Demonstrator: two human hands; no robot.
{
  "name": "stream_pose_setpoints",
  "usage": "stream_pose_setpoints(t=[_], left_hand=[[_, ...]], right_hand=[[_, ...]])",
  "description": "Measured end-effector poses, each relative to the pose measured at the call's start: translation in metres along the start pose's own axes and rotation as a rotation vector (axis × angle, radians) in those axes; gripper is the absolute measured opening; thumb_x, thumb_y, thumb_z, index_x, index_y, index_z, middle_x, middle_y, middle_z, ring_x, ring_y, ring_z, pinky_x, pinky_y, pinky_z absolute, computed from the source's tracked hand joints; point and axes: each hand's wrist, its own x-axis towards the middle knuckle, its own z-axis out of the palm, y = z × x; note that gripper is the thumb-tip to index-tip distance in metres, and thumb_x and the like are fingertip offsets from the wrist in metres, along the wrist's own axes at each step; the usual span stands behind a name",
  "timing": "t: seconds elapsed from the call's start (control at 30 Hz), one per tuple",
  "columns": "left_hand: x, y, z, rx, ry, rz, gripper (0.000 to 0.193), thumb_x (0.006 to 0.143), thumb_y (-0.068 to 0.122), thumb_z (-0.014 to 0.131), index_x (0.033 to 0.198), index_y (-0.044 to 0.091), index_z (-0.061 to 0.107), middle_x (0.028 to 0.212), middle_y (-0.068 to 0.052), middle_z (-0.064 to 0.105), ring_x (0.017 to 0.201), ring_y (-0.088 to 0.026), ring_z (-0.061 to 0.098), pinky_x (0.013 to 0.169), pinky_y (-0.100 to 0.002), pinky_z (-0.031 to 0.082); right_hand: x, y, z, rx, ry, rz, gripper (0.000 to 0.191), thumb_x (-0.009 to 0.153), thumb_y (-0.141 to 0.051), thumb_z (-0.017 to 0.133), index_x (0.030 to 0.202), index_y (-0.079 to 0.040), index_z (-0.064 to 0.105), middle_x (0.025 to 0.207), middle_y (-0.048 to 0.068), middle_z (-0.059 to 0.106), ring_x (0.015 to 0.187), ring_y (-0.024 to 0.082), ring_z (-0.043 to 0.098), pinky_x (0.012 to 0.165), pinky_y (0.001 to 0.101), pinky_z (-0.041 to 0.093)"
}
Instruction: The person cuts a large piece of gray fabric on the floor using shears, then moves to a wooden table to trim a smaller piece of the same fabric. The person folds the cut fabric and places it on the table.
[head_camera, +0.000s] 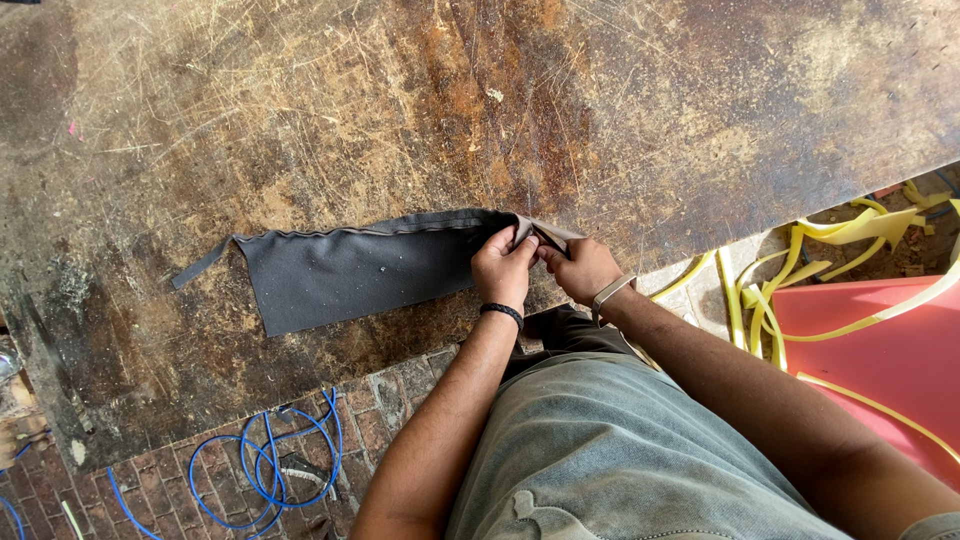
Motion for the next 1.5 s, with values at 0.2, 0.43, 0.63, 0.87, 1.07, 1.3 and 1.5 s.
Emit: stream_pose_setpoints(t=[0.2,0.43,0.63,0.87,1.07,1.3,1.5], left_hand=[[0.003,0.003,-0.01,-0.058,0.009,-0.037,0.031,0.09,0.002,0.072,0.121,-0.002,0.071,0.099,-0.009,0.078,0.085,-0.013,0.076,0.074,-0.027,0.065],[0.012,0.005,-0.022,0.235,-0.017,0.145,0.028,0.087,0.01,0.08,0.112,-0.001,0.075,0.093,-0.007,0.079,0.079,-0.009,0.072,0.066,-0.025,0.059],[0.01,0.029,-0.028,0.436,-0.015,0.116,0.017,0.087,0.018,0.081,0.1,0.007,0.079,0.085,-0.004,0.079,0.071,-0.012,0.074,0.063,-0.028,0.058],[0.026,0.061,-0.066,0.894,0.129,0.365,0.016,0.085,0.025,0.082,0.091,0.011,0.081,0.088,-0.007,0.08,0.08,-0.024,0.075,0.071,-0.038,0.056],[0.031,0.061,-0.054,0.857,-0.286,0.216,0.034,0.077,0.031,0.086,0.102,0.01,0.076,0.091,-0.01,0.078,0.082,-0.024,0.076,0.075,-0.037,0.058],[0.01,0.057,-0.038,0.778,-0.094,0.29,0.031,0.079,0.028,0.082,0.104,0.01,0.078,0.094,-0.013,0.078,0.086,-0.026,0.078,0.075,-0.038,0.06],[0.009,0.055,-0.031,0.786,-0.014,0.348,0.026,0.081,0.026,0.081,0.101,0.009,0.079,0.094,-0.014,0.078,0.086,-0.027,0.078,0.074,-0.037,0.06]], right_hand=[[0.0,-0.004,-0.009,0.089,-0.064,0.133,0.054,0.099,-0.056,0.058,0.093,-0.005,0.076,0.08,0.013,0.076,0.075,0.03,0.076,0.073,0.0442,0.059],[-0.012,-0.011,-0.026,0.065,0.142,-0.22,0.057,0.078,-0.051,0.083,0.11,-0.006,0.071,0.086,0.014,0.076,0.077,0.025,0.074,0.072,0.0398,0.057],[0.014,-0.019,-0.025,0.073,-0.001,-0.166,0.043,0.081,-0.047,0.083,0.098,-0.008,0.08,0.083,0.009,0.081,0.07,0.016,0.076,0.071,0.0355,0.06],[0.042,-0.022,-0.03,-0.123,0.09,-0.032,0.046,0.086,-0.048,0.082,0.103,-0.006,0.08,0.084,0.012,0.078,0.068,0.021,0.073,0.069,0.0391,0.061],[0.022,-0.025,-0.044,-0.021,0.079,-0.241,0.056,0.086,-0.048,0.075,0.122,-0.007,0.063,0.095,0.017,0.075,0.076,0.024,0.074,0.071,0.0399,0.061],[-0.008,-0.029,-0.036,-0.176,-0.173,-0.149,0.041,0.097,-0.047,0.06,0.101,-0.01,0.076,0.081,0.01,0.08,0.077,0.022,0.077,0.077,0.0386,0.059],[-0.006,-0.021,-0.028,-0.098,-0.228,-0.026,0.046,0.096,-0.051,0.061,0.097,-0.007,0.075,0.078,0.006,0.08,0.07,0.018,0.079,0.07,0.0346,0.063]])
